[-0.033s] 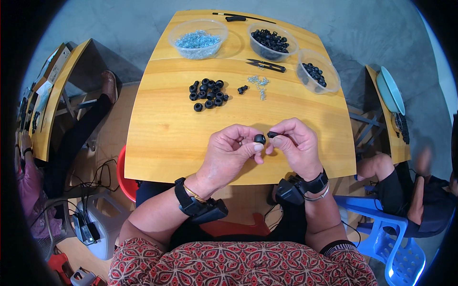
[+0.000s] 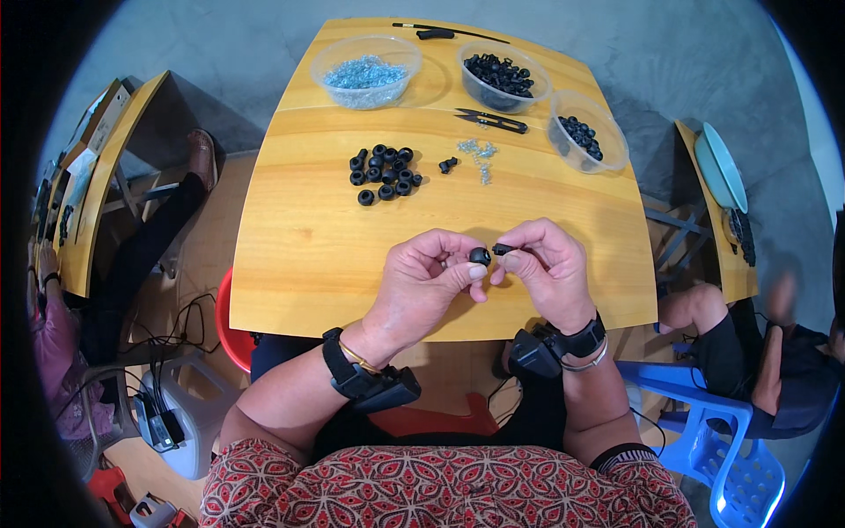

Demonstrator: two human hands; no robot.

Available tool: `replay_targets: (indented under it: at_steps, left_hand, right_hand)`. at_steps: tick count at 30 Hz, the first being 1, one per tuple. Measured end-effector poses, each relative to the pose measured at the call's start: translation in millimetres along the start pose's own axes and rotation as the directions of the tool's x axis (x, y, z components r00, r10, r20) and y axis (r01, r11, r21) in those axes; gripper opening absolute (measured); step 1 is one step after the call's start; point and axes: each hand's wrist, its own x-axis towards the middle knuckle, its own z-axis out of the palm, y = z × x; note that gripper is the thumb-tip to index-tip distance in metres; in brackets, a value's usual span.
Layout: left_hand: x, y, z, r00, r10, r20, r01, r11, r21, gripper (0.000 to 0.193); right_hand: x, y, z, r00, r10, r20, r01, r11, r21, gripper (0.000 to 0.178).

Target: The person is manually assembling small black plastic components by inserting metal pins into them.

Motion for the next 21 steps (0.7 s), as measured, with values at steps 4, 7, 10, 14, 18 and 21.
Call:
replay_targets:
  at_steps: [4, 7, 10, 14, 18, 21]
  left_hand:
    - [0.2, -0.9, -0.2, 1.0, 0.024, -0.002, -0.024, 0.999, 0.023, 0.013]
    - [-0.1, -0.3, 0.2, 1.0, 0.02, -0.019, -0.02, 0.999, 0.041, 0.014]
    - [-0.1, -0.3, 0.5, 0.999, 0.035, -0.041, -0.032, 0.997, 0.076, 0.014]
    - [0.0, -2.6, 0.4, 0.997, 0.07, -0.03, -0.066, 0.992, 0.111, 0.015]
    - [0.6, -2.7, 0.8, 0.996, 0.078, -0.038, -0.072, 0.989, 0.128, 0.015]
    - [0.3, -3.2, 2.3, 0.995, 0.087, -0.053, -0.078, 0.987, 0.143, 0.015]
  right_hand:
    - [-0.8, -0.2, 0.0, 1.0, -0.024, -0.014, 0.023, 0.998, -0.059, 0.008]
    - [-0.8, -0.4, 0.9, 0.999, -0.035, -0.029, 0.033, 0.996, -0.08, 0.006]
    - [-0.7, -1.4, 3.8, 0.998, -0.046, -0.042, 0.04, 0.991, -0.13, 0.006]
    - [-0.8, 1.3, 4.9, 0.996, -0.074, -0.044, 0.066, 0.984, -0.166, 0.006]
    - [-0.1, 1.4, 5.0, 0.997, -0.07, -0.039, 0.061, 0.979, -0.194, 0.005]
    - [0.2, 1.3, 4.8, 0.997, -0.07, -0.03, 0.062, 0.975, -0.215, 0.005]
